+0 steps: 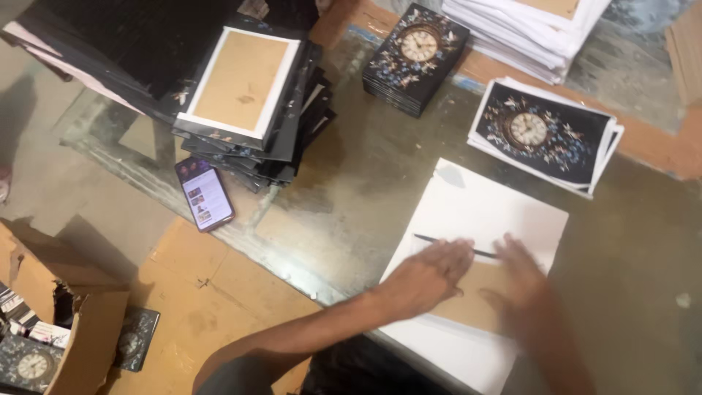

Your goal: The person assembles decorative cards by placing a smaller card with a clock design onto a larger white backing sheet. They smooth the card down and then move the completed assembly to a stack on the left.

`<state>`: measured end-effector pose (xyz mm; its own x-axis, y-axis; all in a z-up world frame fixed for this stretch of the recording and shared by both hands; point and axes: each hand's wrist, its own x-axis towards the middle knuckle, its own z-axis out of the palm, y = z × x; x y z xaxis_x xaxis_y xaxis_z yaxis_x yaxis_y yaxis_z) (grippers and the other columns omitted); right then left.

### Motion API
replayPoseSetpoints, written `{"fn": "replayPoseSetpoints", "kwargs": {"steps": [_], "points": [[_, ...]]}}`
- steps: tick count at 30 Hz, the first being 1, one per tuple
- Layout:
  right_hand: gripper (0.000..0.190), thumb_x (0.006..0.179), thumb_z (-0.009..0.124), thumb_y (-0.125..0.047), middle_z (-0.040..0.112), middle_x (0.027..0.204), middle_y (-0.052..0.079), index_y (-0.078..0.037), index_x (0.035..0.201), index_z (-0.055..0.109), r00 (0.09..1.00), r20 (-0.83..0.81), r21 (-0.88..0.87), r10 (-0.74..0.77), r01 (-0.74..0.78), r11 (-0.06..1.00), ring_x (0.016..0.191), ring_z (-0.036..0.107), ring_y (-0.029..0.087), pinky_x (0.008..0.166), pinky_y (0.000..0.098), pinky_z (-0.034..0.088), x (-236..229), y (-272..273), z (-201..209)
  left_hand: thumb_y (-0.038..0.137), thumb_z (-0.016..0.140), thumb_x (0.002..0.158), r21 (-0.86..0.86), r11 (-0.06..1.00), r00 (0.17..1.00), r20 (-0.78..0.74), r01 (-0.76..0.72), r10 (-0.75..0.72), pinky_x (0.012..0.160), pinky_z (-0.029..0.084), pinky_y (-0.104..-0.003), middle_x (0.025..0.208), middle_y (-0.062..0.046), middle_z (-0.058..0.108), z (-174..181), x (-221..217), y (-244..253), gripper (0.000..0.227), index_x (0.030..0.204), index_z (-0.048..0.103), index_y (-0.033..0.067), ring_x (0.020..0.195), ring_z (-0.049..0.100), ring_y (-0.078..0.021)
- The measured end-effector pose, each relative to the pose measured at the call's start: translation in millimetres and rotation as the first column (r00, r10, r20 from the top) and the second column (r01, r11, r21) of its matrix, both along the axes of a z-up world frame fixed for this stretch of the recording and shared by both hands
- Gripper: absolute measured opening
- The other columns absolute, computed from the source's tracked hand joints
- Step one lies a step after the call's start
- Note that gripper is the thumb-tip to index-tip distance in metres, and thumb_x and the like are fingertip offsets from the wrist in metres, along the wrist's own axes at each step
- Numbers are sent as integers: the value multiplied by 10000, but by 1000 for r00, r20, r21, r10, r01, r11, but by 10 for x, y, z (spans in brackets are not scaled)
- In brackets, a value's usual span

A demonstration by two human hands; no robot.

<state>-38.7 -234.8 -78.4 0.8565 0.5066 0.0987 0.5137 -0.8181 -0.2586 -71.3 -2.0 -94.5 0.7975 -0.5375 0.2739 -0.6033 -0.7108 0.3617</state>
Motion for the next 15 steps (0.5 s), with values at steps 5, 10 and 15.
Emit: {"fn": "replayPoseSetpoints", "kwargs": {"steps": [5, 10, 15], "points": [[446, 863, 666, -124, 646, 1363, 174, 35, 1278, 629, 953, 231, -18, 196, -198, 980, 1304, 596, 299, 1064, 395, 501, -195, 108, -145, 239, 663, 922, -133, 990, 999, -3, -46, 47, 1206, 391, -406, 1492, -224, 546, -27, -101, -21, 563, 1369, 555, -85, 1424, 500, -332], [364, 915, 701, -239, 677, 1319, 38, -94, 1248, 717, 995, -13, 23, -96, 96, 995, 1227, 613, 174, 1031, 338, 524, -326, 186, -44, 134, 649, 958, -122, 992, 994, 98, -34, 46, 1080, 530, -377, 1390, -202, 636, -23, -128, -29, 362, 1264, 630, -58, 1340, 582, -321], [662, 839, 670, -312, 554, 1441, 196, 76, 1363, 555, 923, 320, -90, 212, -193, 977, 1322, 545, 323, 1057, 498, 449, -294, 276, 222, 97, 652, 889, -195, 980, 987, 147, -37, 67, 961, 557, -415, 1223, -236, 698, 49, -142, -50, 290, 1141, 639, -45, 1163, 686, -346]]}}
